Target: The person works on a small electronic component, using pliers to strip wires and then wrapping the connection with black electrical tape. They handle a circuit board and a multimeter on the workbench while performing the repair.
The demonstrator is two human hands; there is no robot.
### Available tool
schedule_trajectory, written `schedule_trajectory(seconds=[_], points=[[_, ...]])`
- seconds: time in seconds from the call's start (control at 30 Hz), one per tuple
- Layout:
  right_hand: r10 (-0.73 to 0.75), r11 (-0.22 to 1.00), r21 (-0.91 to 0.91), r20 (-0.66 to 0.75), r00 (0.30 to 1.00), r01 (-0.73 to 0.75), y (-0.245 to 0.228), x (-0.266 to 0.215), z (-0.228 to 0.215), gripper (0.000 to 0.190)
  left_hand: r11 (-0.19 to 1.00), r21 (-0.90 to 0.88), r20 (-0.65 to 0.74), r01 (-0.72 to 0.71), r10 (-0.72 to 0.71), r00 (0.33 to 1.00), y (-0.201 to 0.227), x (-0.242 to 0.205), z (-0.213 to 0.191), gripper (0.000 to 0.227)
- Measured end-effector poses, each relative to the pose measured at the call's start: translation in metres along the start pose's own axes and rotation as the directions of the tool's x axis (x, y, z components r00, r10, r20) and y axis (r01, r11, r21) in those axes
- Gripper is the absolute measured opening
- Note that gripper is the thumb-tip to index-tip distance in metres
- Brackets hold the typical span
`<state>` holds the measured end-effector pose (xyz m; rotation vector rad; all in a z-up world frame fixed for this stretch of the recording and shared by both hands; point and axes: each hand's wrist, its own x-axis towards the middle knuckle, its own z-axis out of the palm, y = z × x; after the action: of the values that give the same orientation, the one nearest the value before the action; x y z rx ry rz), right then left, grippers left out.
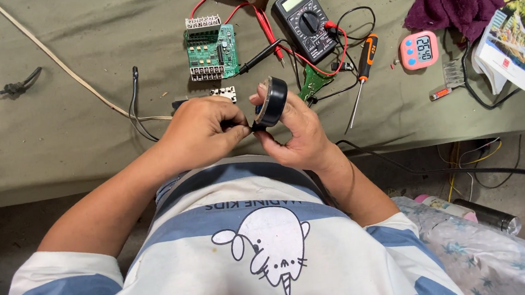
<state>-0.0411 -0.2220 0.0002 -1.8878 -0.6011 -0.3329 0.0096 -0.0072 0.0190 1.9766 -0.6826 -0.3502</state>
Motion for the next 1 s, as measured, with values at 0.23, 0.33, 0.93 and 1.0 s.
schedule_trajectory(seconds=[0.23, 0.33, 0.93, 1.0], points=[[-0.017, 1.000, 0.007, 0.033, 0.999, 0.017, 0.002, -0.002, 0.003, 0.066, 0.979, -0.161, 0.091, 0.127, -0.113, 0.989, -0.010, 0.002, 0.004, 0.007], [-0.012, 1.000, 0.011, 0.022, 1.000, 0.011, 0.003, 0.001, 0.002, 0.064, 0.977, -0.170, 0.081, 0.131, -0.119, 0.990, -0.011, 0.001, 0.004, 0.007], [0.136, 0.955, 0.266, -0.005, 0.991, -0.130, 0.027, -0.003, 0.001, 0.055, 0.798, -0.537, 0.092, 0.273, -0.267, 0.959, -0.044, -0.001, 0.026, 0.013], [0.139, 0.945, 0.303, -0.020, 0.990, -0.126, 0.028, -0.002, 0.001, 0.053, 0.726, -0.620, 0.090, 0.297, -0.310, 0.946, -0.051, -0.002, 0.031, 0.013]])
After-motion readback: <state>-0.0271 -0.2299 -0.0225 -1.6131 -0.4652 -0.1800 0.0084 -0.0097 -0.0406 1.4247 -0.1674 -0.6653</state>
